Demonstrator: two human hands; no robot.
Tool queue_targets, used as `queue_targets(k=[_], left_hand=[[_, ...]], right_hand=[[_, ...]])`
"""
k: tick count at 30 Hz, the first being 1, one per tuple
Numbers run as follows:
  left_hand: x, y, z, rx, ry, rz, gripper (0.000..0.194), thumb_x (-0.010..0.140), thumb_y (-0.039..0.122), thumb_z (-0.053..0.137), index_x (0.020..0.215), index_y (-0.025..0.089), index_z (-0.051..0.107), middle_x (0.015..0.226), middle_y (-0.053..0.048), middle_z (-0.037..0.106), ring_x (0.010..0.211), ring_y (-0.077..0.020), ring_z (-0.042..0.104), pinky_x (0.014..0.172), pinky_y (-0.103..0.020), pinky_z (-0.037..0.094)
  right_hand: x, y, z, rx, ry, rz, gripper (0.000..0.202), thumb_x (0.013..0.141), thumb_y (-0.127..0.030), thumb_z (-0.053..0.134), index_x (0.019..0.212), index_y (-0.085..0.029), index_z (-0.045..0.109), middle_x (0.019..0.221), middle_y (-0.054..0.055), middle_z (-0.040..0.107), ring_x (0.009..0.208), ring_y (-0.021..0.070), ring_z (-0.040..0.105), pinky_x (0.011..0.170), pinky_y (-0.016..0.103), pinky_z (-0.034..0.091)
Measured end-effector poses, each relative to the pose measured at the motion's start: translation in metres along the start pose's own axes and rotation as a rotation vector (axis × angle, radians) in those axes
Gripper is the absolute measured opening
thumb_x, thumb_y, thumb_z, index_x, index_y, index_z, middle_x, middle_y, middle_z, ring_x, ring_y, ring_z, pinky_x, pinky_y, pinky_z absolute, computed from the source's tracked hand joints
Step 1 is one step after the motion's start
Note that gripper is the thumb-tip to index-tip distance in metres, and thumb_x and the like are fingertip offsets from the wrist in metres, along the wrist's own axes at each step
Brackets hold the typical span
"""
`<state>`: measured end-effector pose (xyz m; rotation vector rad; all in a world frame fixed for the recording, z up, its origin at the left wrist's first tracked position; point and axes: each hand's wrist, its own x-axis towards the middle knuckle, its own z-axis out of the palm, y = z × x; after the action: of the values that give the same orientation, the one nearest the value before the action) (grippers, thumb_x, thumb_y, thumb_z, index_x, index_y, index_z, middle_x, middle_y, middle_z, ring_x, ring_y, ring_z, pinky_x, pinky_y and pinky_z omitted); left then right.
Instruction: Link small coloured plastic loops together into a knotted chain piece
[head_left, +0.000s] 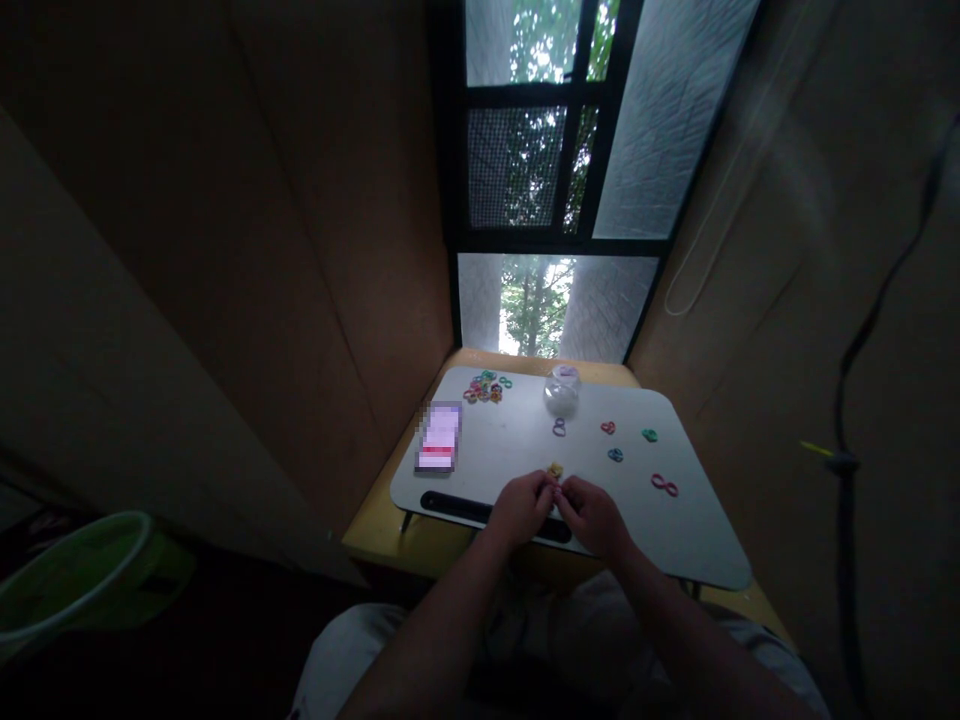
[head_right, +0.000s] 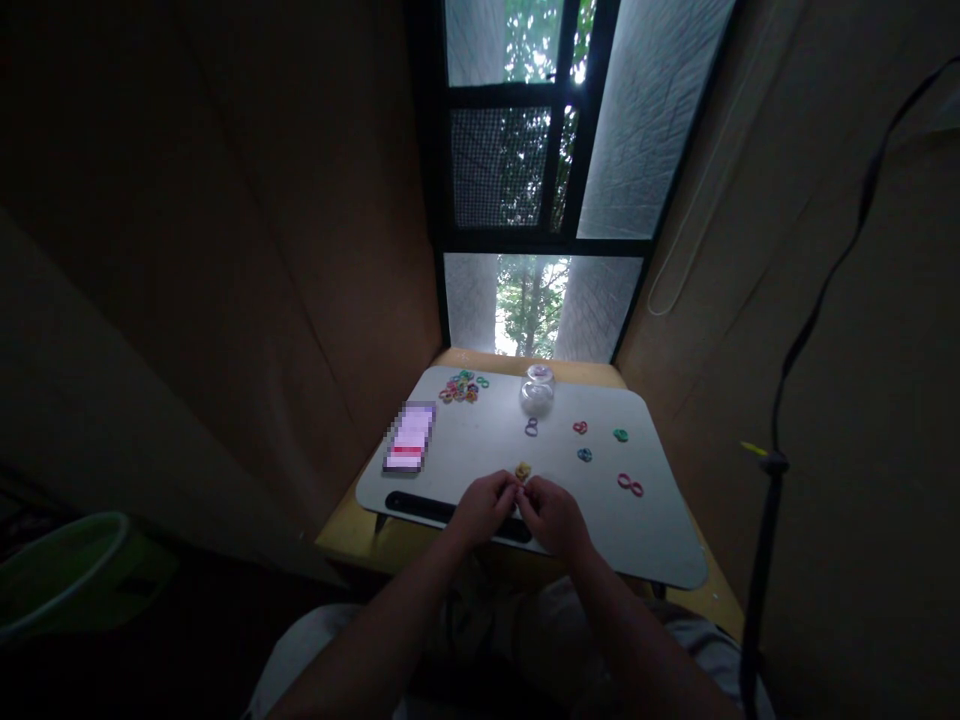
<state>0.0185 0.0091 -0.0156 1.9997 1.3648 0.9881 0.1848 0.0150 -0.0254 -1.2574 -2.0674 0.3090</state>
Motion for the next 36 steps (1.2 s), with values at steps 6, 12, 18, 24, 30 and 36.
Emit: queue_targets(k=[6, 12, 18, 24, 30, 36], left_hand=[[-0.002, 0.0008, -0.0015, -0.035, -0.024, 0.009, 0.018, 0.085, 0.021, 0.051, 0.094, 0.02, 0.067, 0.084, 0.0, 0.07, 0.076, -0.0153, 0.062, 0.071, -0.024, 0.046], [-0.0036, 0.0018, -0.003, -0.066, -0.027, 0.015, 0.023, 0.083, 0.021, 0.052, 0.099, 0.02, 0.069, 0.084, 0.0, 0.071, 0.075, -0.015, 0.062, 0.071, -0.025, 0.046], [-0.0054, 0.0018, -0.0066, -0.132, -0.067, 0.045, 0.033, 0.077, 0.015, 0.053, 0.105, 0.02, 0.07, 0.08, 0.002, 0.069, 0.064, -0.0119, 0.056, 0.065, -0.023, 0.044], [-0.0048, 0.0002, -0.0067, -0.136, -0.09, 0.053, 0.037, 0.073, 0.015, 0.055, 0.107, 0.02, 0.07, 0.081, 0.001, 0.068, 0.066, -0.0124, 0.055, 0.067, -0.024, 0.045], [-0.0045, 0.0018, -0.0062, -0.124, -0.081, 0.07, 0.037, 0.074, 0.015, 0.055, 0.108, 0.02, 0.07, 0.09, -0.001, 0.07, 0.072, -0.0142, 0.058, 0.071, -0.025, 0.046], [-0.0039, 0.0014, -0.0057, -0.097, -0.098, 0.063, 0.039, 0.074, 0.015, 0.054, 0.109, 0.02, 0.069, 0.086, -0.001, 0.07, 0.069, -0.0137, 0.057, 0.068, -0.025, 0.046]], right_hand=[[-0.0002, -0.0007, 0.0005, 0.014, 0.006, 0.009, 0.027, 0.091, -0.037, 0.048, 0.07, -0.021, 0.053, 0.061, -0.001, 0.056, 0.057, 0.0132, 0.049, 0.055, 0.024, 0.034], [-0.0006, 0.0005, 0.0002, 0.016, 0.002, 0.011, 0.024, 0.089, -0.033, 0.048, 0.069, -0.021, 0.053, 0.062, -0.001, 0.056, 0.057, 0.0134, 0.05, 0.054, 0.024, 0.033], [-0.0002, 0.0015, -0.0003, 0.015, -0.01, 0.003, 0.019, 0.087, -0.029, 0.048, 0.073, -0.02, 0.056, 0.065, 0.0, 0.058, 0.061, 0.0142, 0.051, 0.058, 0.024, 0.035], [-0.0001, 0.0038, 0.0015, 0.015, -0.003, 0.0, 0.02, 0.088, -0.031, 0.047, 0.072, -0.021, 0.054, 0.064, -0.001, 0.056, 0.059, 0.0138, 0.051, 0.057, 0.024, 0.036], [0.0, 0.0007, -0.0004, 0.02, 0.0, 0.017, 0.022, 0.088, -0.034, 0.048, 0.072, -0.021, 0.054, 0.062, -0.001, 0.056, 0.058, 0.0135, 0.05, 0.056, 0.024, 0.035], [-0.0001, 0.0014, 0.0007, 0.019, 0.018, 0.023, 0.018, 0.086, -0.032, 0.05, 0.072, -0.021, 0.055, 0.062, -0.001, 0.057, 0.057, 0.0132, 0.049, 0.056, 0.024, 0.035]])
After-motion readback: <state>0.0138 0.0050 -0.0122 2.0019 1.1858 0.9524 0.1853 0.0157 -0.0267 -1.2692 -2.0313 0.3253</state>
